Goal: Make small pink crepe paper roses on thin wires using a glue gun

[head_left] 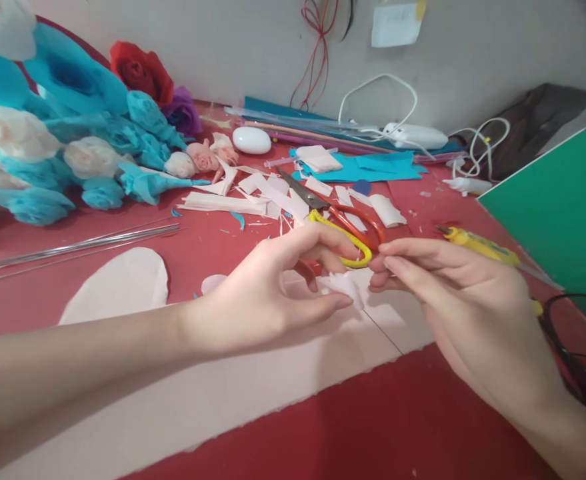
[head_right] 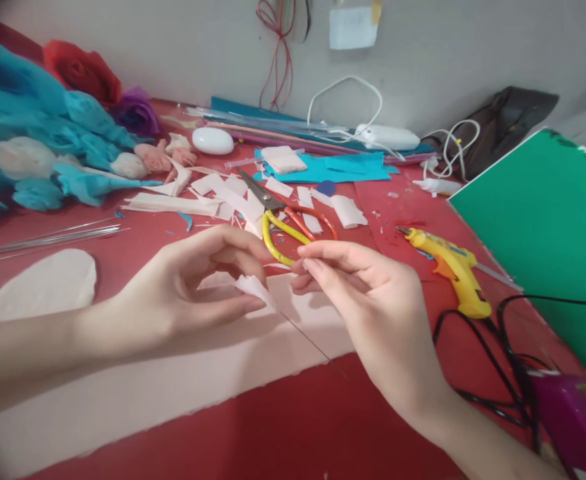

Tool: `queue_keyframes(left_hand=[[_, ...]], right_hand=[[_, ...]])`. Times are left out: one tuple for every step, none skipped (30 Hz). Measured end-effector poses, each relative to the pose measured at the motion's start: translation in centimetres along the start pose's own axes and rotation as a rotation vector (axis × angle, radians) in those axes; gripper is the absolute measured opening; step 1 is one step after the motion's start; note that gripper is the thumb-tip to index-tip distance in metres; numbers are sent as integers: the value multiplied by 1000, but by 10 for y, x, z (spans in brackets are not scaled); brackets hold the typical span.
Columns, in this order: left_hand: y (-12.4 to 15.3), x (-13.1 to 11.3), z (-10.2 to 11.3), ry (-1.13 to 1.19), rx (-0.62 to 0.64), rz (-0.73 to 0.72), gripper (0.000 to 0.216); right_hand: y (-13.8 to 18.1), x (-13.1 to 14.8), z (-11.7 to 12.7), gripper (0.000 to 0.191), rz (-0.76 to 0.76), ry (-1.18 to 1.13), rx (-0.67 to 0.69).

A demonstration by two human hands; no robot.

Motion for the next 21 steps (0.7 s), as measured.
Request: queue_keyframes(left_hand=[[0,0,0,-4,0,-1,25],[0,0,0,-8,0,-2,25],[0,0,0,-10,1,-3,25],[0,0,0,-12,2,-4,25],[0,0,1,-16,2,-5,25],[0,0,1,-19,2,-4,25],[0,0,1,-21,2,-7,25],[0,0,1,-20,1,-10,25],[0,0,1,-17,1,-13,25],[0,-1,1,-13,2,-13,25],[0,-1,1,-8,2,-14,25],[0,-1,1,-4,3,-15,25],[0,-1,1,0,4,-15,25],[0,-1,0,4,5,-16,25],[0,-1,0,7,6,-19,25],[0,0,0,9,7,-20,25],[0,0,0,10,8,-19,25],[0,0,0,9,8,-17,24],[0,0,0,9,6,-16,25],[0,1,0,10,4,-14,25],[0,1,0,14,4,-11,25]], right_hand=[[-1,-1,0,10,-8,-17,7],[-2,-3,1,11,-23,-30,16],[-4,-5,1,11,-38,-42,23],[-5,-6,1,11,-52,-55,28],[-6,-8,1,12,-66,-73,33],[-7,-9,0,12,-76,-96,38],[-8,-10,0,13,-82,-119,46],[-9,-11,-1,13,-86,-142,53],[-9,-12,-2,14,-93,-163,62],[-9,-12,-3,14,-101,-182,72],[-9,-12,-4,14,-112,-200,80],[-9,-12,-5,14,-119,-218,86],[-9,-12,-5,14,-127,-233,92],[-8,-12,-6,14,-130,-240,99],[-8,-11,-6,15,-129,-236,103],[-8,-11,-5,15,-121,-219,102],[-8,-10,-5,16,-110,-194,99],[-8,-9,-4,18,-93,-164,91],[-7,-9,-3,19,-81,-138,83],[-7,-9,-2,19,-71,-117,77],[-6,-8,-2,19,-68,-101,72]])
Point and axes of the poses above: each hand's wrist, its own y-axis away from the middle knuckle, its own z-axis out of the back of the hand, x = y × z, the point moved 5 cm from there along -y, towards the middle knuckle, and after that the axes turned 14 degrees about x, right-handed, at the moved point
